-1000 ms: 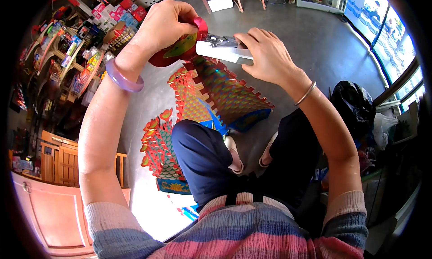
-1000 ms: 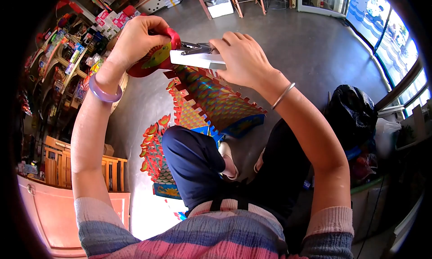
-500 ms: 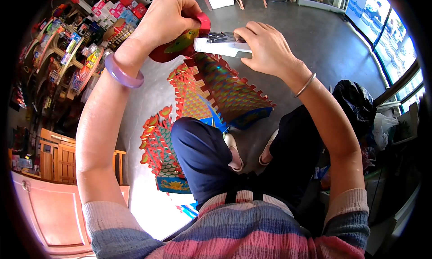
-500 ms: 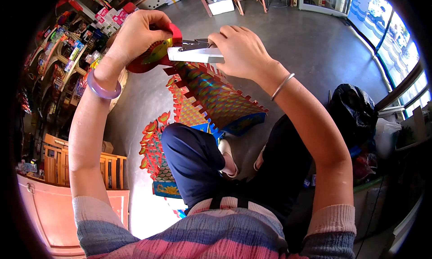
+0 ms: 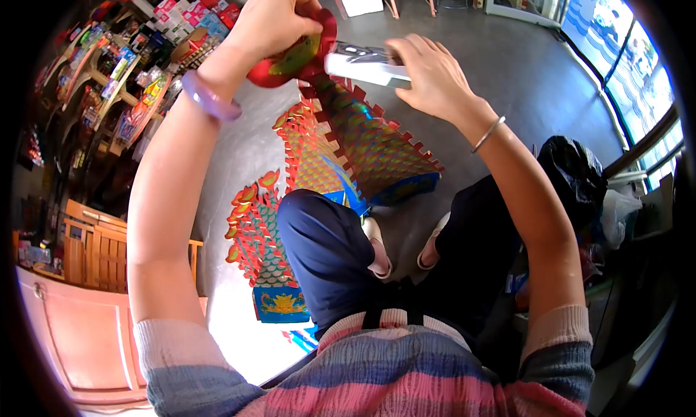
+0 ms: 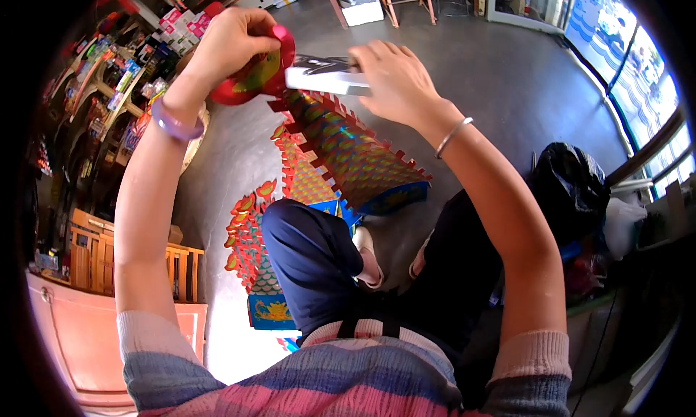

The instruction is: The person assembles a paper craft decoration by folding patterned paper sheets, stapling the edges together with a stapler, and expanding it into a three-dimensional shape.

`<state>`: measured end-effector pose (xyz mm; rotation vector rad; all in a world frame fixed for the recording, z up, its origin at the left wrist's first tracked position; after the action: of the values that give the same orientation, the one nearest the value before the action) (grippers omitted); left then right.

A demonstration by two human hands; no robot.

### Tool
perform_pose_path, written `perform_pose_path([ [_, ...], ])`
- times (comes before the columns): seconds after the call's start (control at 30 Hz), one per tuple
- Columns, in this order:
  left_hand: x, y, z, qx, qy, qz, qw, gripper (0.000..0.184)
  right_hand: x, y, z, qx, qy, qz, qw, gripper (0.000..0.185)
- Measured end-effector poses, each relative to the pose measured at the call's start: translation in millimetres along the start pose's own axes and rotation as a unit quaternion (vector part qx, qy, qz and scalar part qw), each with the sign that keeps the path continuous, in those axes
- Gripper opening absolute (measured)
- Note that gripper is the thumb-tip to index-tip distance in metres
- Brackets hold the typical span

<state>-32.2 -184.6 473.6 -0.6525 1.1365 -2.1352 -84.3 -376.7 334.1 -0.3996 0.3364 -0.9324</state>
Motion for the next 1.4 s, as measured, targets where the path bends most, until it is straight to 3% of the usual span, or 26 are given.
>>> perform_pose_path([
  [0.03, -14.3, -1.3, 9.2, 0.018, -0.013, -0.012, 1.0, 0.026, 4.1, 2.5, -4.9, -0.019, 0.043, 0.002, 0.999, 0.042],
  [0.07, -29.5, -3.4, 20.4, 0.063, 0.033, 0.035, 0.997, 0.028, 6.6, 5.9, -6.8, -0.036, 0.084, 0.003, 0.996, 0.043],
  [0.1, -36.8, -8.9, 29.7, 0.108, 0.079, 0.083, 0.987, 0.03, 4.1, 8.7, -8.4, -0.053, 0.15, 0.089, 0.983, 0.044],
  [0.2, -40.7, -16.2, 57.6, 0.06, 0.057, 0.128, 0.988, 0.03, -22.7, 6.5, 0.1, -0.051, 0.191, 0.248, 0.948, 0.049],
  [0.23, -35.9, -13.0, 63.5, 0.055, 0.015, 0.197, 0.979, 0.019, -30.2, 9.5, 4.5, -0.043, 0.168, 0.262, 0.949, 0.051],
  [0.3, -7.2, -23.4, 61.0, 0.004, -0.025, 0.218, 0.976, 0.022, -49.7, 11.7, 17.3, 0.008, 0.142, 0.325, 0.935, 0.052],
  [0.4, -32.8, -0.6, 89.1, -0.096, 0.23, 0.457, 0.854, 0.027, -70.4, 12.2, 34.3, 0.031, 0.169, 0.416, 0.893, 0.052],
  [0.47, -36.3, -7.5, 92.9, -0.094, 0.029, 0.296, 0.95, 0.027, -72.5, 15.2, 41.5, 0.044, 0.136, 0.385, 0.912, 0.052],
  [0.5, -29.5, -13.5, 89.1, -0.091, -0.071, 0.205, 0.972, 0.026, -73.0, 16.7, 44.6, 0.052, 0.12, 0.37, 0.92, 0.051],
  [0.53, -22.1, -17.8, 82.1, -0.079, -0.106, 0.169, 0.977, 0.025, -71.5, 17.6, 46.1, 0.052, 0.126, 0.364, 0.921, 0.051],
  [0.63, -39.4, -16.3, 79.6, -0.025, -0.074, 0.044, 0.996, 0.025, -54.3, 31.1, 45.2, 0.055, 0.242, 0.467, 0.849, 0.051],
  [0.67, -41.7, -18.6, 77.9, -0.059, -0.133, -0.052, 0.988, 0.028, -50.4, 31.6, 45.4, 0.055, 0.297, 0.506, 0.808, 0.045],
  [0.7, -41.0, -18.5, 74.2, -0.023, -0.12, -0.118, 0.985, 0.029, -48.0, 27.8, 45.5, 0.044, 0.351, 0.563, 0.747, 0.039],
  [0.77, -34.1, -17.7, 55.8, 0.048, -0.094, -0.248, 0.963, 0.033, -37.2, 25.0, 49.3, 0.124, 0.352, 0.665, 0.647, 0.038],
  [0.8, -32.4, -23.8, 52.3, -0.014, -0.097, -0.217, 0.971, 0.034, -29.2, 22.8, 49.8, 0.139, 0.362, 0.7, 0.6, 0.041],
  [0.83, -39.1, -18.7, 49.5, 0.014, -0.022, -0.269, 0.963, 0.03, -19.3, 24.8, 49.9, 0.158, 0.368, 0.738, 0.543, 0.045],
  [0.97, -17.1, -22.1, 20.0, 0.045, 0.093, -0.261, 0.96, 0.033, 5.8, 21.0, 51.3, 0.191, 0.391, 0.805, 0.403, 0.047],
  [1.03, -11.3, -19.7, 10.3, 0.053, 0.148, -0.248, 0.956, 0.038, 13.3, 22.1, 48.3, 0.211, 0.398, 0.806, 0.383, 0.042],
  [1.13, -7.3, -13.7, 4.9, 0.106, 0.211, -0.117, 0.965, 0.041, 18.2, 22.0, 48.0, 0.186, 0.389, 0.824, 0.368, 0.034],
  [1.23, -10.0, -10.5, 6.4, 0.109, 0.117, -0.149, 0.976, 0.045, 14.1, 16.7, 52.8, 0.146, 0.389, 0.821, 0.392, 0.026],
  [1.37, -2.0, -21.4, 2.5, 0.039, 0.126, -0.084, 0.988, 0.03, 6.0, 10.7, 62.8, 0.07, 0.398, 0.805, 0.435, 0.036],
  [1.4, -1.5, -25.4, 1.7, 0.005, 0.07, -0.075, 0.995, 0.019, 8.9, 10.2, 64.4, 0.053, 0.384, 0.811, 0.438, 0.034],
])
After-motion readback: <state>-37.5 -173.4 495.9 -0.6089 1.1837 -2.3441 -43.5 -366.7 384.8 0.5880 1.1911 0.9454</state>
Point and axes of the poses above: each hand's wrist, its own z-axis towards the middle knuckle, its own y-axis out of the palm, x = y × z, the point moved 2 cm from there along z, towards the middle knuckle, and after that the axes turned 9 degrees about x, right-handed, at the moved point
